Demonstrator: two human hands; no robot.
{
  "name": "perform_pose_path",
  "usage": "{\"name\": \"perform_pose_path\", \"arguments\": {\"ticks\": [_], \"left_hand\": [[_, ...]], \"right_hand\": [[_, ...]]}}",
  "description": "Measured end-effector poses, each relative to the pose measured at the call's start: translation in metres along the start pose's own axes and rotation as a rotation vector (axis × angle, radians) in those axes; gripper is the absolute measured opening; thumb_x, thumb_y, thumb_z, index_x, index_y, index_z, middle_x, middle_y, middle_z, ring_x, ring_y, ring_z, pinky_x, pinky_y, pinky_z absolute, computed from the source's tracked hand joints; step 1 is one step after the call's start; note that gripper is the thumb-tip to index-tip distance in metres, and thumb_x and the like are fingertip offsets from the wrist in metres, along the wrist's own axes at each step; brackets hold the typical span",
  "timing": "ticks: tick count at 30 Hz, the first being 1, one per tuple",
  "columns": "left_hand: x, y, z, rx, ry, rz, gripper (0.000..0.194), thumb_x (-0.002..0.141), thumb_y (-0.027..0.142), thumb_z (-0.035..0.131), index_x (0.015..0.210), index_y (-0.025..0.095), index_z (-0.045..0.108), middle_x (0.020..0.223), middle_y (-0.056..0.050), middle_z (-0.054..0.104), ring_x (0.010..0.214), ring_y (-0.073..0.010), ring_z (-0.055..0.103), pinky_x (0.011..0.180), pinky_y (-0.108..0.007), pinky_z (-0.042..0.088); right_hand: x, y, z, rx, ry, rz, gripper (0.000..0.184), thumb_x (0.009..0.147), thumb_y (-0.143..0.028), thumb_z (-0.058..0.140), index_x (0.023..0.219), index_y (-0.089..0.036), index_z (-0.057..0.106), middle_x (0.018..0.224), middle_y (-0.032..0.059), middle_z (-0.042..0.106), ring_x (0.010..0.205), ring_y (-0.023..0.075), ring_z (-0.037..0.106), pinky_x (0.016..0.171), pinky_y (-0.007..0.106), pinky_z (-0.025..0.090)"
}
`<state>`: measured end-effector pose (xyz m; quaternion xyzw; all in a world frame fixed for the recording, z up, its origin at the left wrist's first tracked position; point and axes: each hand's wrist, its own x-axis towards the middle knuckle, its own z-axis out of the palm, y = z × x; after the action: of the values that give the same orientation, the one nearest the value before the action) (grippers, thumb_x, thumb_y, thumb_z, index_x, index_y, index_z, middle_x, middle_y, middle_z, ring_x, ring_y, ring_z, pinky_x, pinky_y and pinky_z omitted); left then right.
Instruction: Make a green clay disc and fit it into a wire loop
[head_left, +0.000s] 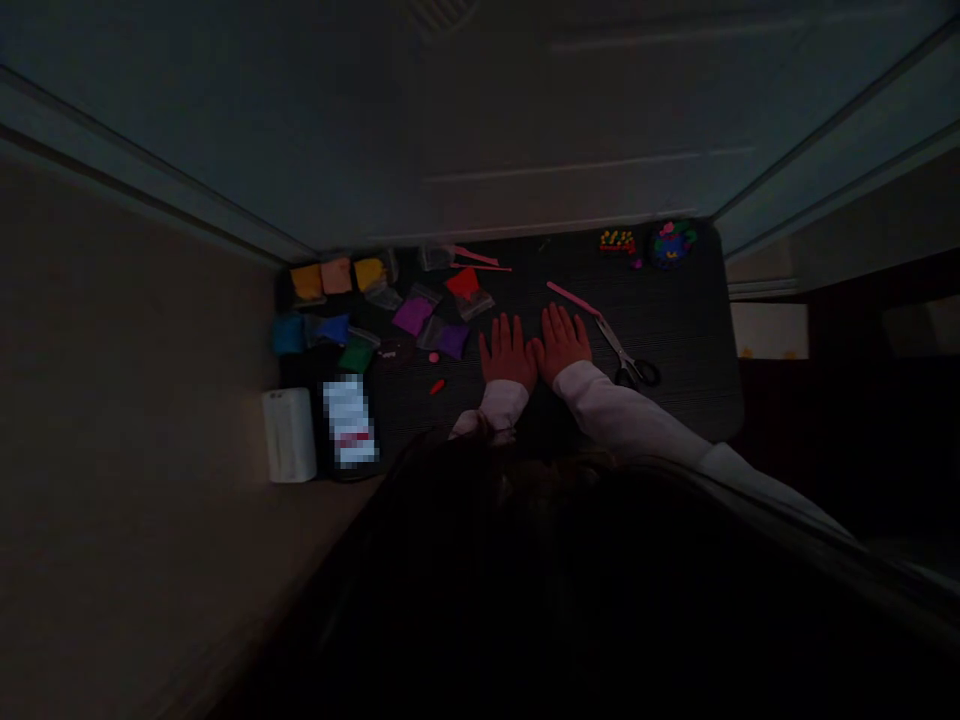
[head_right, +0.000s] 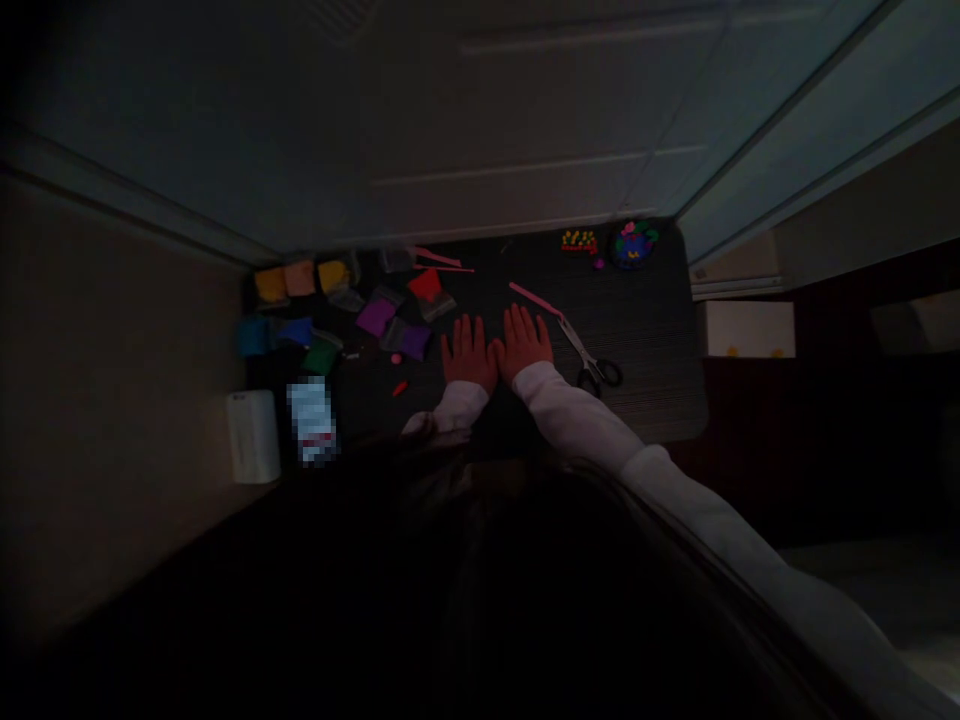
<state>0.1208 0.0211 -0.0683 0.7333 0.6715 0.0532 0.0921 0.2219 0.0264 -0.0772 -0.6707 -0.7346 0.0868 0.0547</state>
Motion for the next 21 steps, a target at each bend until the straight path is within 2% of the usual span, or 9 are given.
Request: {"name": "perform_pose_path", "arguments": {"ticks": [5, 13, 21], "left_hand": [[-0.018, 0.001, -0.002, 0.001, -0.025, 0.001, 0.048, 0.082, 0.033, 0.024, 0.126, 0.015, 0.025, 0.135, -0.008, 0.021, 0.124, -0.0191, 0.014, 0.101, -0.043, 0.008], [0.012, -0.005, 0.002, 0.003, 0.022, 0.029, 0.050, 0.081, 0.035, 0.024, 0.127, 0.016, 0.022, 0.135, -0.008, 0.020, 0.125, -0.0202, 0.012, 0.100, -0.045, 0.005], [-0.019, -0.003, 0.001, 0.014, 0.012, -0.001, 0.050, 0.081, 0.034, 0.025, 0.127, 0.016, 0.023, 0.135, -0.009, 0.020, 0.125, -0.0197, 0.013, 0.101, -0.045, 0.005]], "right_hand": [[-0.017, -0.003, -0.001, 0.012, 0.007, 0.004, 0.054, 0.081, -0.035, 0.028, 0.127, -0.007, 0.022, 0.134, 0.0108, 0.023, 0.123, 0.0202, 0.015, 0.100, 0.041, 0.004], [0.019, 0.003, 0.003, 0.014, 0.047, 0.031, 0.056, 0.081, -0.038, 0.027, 0.127, -0.008, 0.021, 0.135, 0.0108, 0.020, 0.124, 0.0207, 0.013, 0.100, 0.042, 0.003], [-0.014, -0.003, -0.004, 0.030, 0.026, -0.023, 0.054, 0.082, -0.035, 0.027, 0.127, -0.007, 0.023, 0.133, 0.0116, 0.024, 0.123, 0.0209, 0.015, 0.100, 0.042, 0.004]]}}
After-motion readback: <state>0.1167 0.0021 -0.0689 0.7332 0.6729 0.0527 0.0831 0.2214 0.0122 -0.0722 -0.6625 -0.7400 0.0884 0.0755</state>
